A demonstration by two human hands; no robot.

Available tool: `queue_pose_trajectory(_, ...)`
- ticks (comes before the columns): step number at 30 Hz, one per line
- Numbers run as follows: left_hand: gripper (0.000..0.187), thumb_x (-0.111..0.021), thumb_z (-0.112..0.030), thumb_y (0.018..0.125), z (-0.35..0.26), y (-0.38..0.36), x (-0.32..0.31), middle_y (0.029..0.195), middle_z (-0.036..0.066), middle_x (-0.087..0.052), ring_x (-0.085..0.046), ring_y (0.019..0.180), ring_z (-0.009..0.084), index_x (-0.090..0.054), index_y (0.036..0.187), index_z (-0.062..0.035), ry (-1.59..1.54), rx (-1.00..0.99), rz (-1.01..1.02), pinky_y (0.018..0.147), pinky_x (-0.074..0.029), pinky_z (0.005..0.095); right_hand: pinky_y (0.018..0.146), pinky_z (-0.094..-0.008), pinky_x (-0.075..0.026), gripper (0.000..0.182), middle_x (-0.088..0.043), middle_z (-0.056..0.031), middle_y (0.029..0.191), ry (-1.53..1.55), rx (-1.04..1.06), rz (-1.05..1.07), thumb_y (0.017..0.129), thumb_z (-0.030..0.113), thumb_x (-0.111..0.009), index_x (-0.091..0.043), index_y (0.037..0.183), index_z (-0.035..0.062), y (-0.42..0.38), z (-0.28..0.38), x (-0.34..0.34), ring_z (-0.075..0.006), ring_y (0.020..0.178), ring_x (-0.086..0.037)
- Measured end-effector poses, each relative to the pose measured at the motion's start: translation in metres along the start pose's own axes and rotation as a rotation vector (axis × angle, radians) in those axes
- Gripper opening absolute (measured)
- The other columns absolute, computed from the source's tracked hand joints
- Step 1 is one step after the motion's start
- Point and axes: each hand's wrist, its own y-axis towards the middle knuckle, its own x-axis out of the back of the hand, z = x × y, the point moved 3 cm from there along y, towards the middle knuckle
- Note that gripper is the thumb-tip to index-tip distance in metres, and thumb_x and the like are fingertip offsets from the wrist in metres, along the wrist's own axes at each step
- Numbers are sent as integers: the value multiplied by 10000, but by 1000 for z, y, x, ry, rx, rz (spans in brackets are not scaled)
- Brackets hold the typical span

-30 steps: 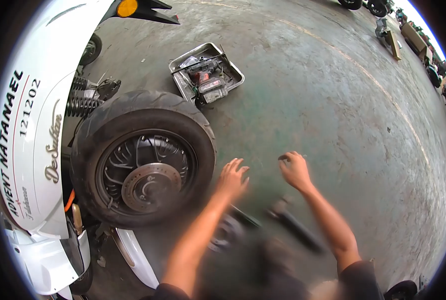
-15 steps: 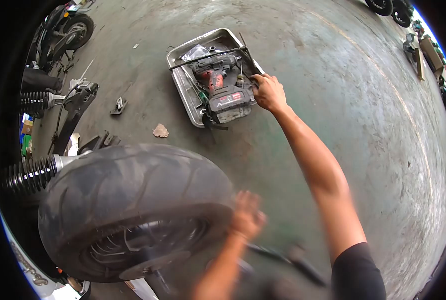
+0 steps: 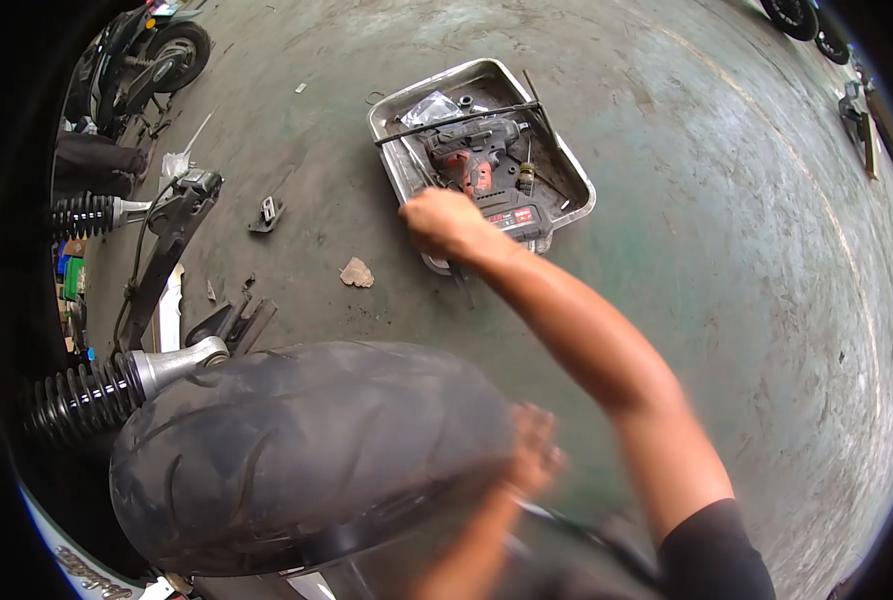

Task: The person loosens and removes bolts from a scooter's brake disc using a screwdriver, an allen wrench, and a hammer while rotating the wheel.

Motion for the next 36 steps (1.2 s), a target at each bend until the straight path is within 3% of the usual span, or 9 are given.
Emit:
queue_pose_trajectory(2,656,-622,-403,850,0,-1,0,1503,114,-380,-333,1399,371,-465,1463,-231,-11,-15,-3,1155,-240,597,809,-405,-542,311,-743,-104,1024,-127,-136,-4,999,257,-468,-756,1048,150,-9,5,-18,-303,973,-715)
queue_pose_trajectory(4,651,-621,-402,850,3,1,-2,1500,116,-386,-337,1396,374,-470,1459,-229,-25,-12,-21,1160,-225,601,706,-365,-543,502,-723,-92,978,-291,-99,188,954,168,-539,-503,1440,291,-10,3,-16,-271,899,-719)
queue_pose_trajectory(5,651,-621,-402,850,1,-2,-2,1500,116,-386,-337,1396,374,-470,1459,-229,-33,-7,-23,1160,-225,601,706,-365,-543,502,-723,-92,978,-296,-97,196,954,168,-539,-503,1440,291,-14,3,-15,-271,899,-719)
queue_pose_trajectory(8,651,-626,-391,848,2,0,-2,1489,119,-397,-340,1394,377,-470,1459,-230,-20,0,-16,1157,-254,583,867,-407,-475,425,-736,-73,989,-191,-226,359,1031,460,-449,-566,1384,255,-39,-11,-11,-290,1087,-660)
queue_pose_trajectory(12,640,-636,-353,848,1,0,0,1480,135,-391,-340,1390,397,-473,1452,-221,-50,23,0,1149,-317,537,906,-433,-404,847,-718,-85,859,-356,-21,313,754,555,-788,-462,1405,123,-101,-14,-6,-305,1209,-523)
queue_pose_trajectory(18,674,-649,-335,838,0,0,1,1492,131,-378,-340,1397,392,-451,1472,-223,21,64,90,1156,-312,523,768,-430,-475,92,-637,-101,720,-302,-60,-142,862,127,-551,-548,917,53,-198,-48,-35,-294,831,-634)
queue_pose_trajectory(27,620,-634,-363,825,-2,4,4,1473,130,-415,-344,1385,377,-509,1412,-207,59,48,69,1159,-269,549,771,-425,-480,227,-608,-89,758,-221,-136,-99,814,255,-713,-604,766,61,-343,-38,-34,-268,888,-591)
queue_pose_trajectory(31,493,-627,-444,826,1,-2,-3,1269,151,-516,-471,1196,418,-638,1210,-134,32,245,141,983,-408,559,739,-416,-477,250,-608,-61,766,-210,-268,-80,811,287,-730,-610,774,71,-417,-11,-44,-246,871,-592)
queue_pose_trajectory(36,455,-690,-373,788,5,-5,-6,1166,216,-487,-466,1121,456,-612,1124,-77,179,85,55,1005,-371,576,735,-417,-478,253,-612,-58,783,-189,-438,-66,805,295,-743,-617,797,75,-484,-2,-58,-242,868,-594)
